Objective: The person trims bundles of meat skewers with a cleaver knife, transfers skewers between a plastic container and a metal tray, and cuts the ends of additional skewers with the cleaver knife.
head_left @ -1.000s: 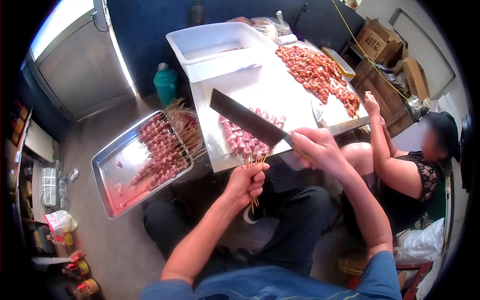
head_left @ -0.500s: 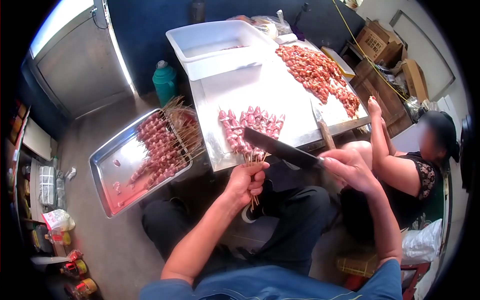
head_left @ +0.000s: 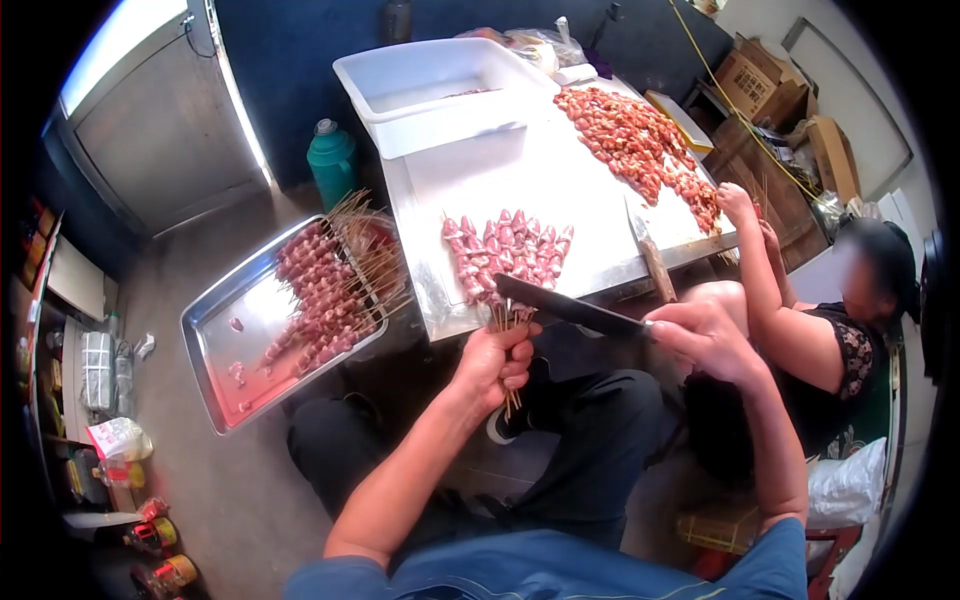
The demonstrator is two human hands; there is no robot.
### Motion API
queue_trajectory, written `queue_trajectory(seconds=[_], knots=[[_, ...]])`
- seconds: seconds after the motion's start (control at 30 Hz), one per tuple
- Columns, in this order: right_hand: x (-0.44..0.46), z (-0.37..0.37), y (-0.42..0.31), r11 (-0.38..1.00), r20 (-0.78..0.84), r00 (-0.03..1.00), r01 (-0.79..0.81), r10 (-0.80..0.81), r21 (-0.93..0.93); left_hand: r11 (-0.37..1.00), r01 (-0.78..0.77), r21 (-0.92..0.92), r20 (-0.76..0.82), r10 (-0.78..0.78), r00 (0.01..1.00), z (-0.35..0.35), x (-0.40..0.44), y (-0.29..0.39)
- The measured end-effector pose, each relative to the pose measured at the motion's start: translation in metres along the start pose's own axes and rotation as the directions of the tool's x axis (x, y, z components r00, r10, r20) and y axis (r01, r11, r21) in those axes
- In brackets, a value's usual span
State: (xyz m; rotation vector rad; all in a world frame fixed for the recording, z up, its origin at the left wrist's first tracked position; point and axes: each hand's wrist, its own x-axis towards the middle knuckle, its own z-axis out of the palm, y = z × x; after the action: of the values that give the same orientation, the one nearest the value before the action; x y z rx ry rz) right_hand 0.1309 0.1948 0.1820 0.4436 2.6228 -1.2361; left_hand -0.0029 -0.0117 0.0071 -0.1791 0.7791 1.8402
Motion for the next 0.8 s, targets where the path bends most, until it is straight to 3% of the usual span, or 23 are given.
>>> queue_trajectory(seconds=[0.17,0.37,0.43,0.57,0.8], knots=[[0.011,0.007,-0.004,0.994,-0.056,0.997,0.064,-0.059,0.089,1.0,0.001,-0.001,0.016,-0.001,1.0,0.0,0.0,0.0],[0.046,0.039,-0.022,0.978,-0.055,0.977,0.208,-0.206,0.033,0.998,-0.035,0.047,0.029,0.033,0.999,0.0,-0.003,0.0],[0.044,0.037,-0.013,0.991,0.034,0.995,0.093,-0.097,0.099,0.999,-0.031,0.012,0.005,0.031,1.0,0.0,-0.003,0.0],[0.011,0.005,0.007,0.996,0.015,0.999,-0.048,0.047,0.073,1.0,-0.015,0.003,0.006,0.015,1.0,0.0,-0.001,-0.001],[-0.002,-0.002,0.022,0.98,-0.019,1.0,-0.001,0.005,0.198,1.0,-0.023,-0.012,0.012,0.023,1.0,0.0,0.0,-0.001]])
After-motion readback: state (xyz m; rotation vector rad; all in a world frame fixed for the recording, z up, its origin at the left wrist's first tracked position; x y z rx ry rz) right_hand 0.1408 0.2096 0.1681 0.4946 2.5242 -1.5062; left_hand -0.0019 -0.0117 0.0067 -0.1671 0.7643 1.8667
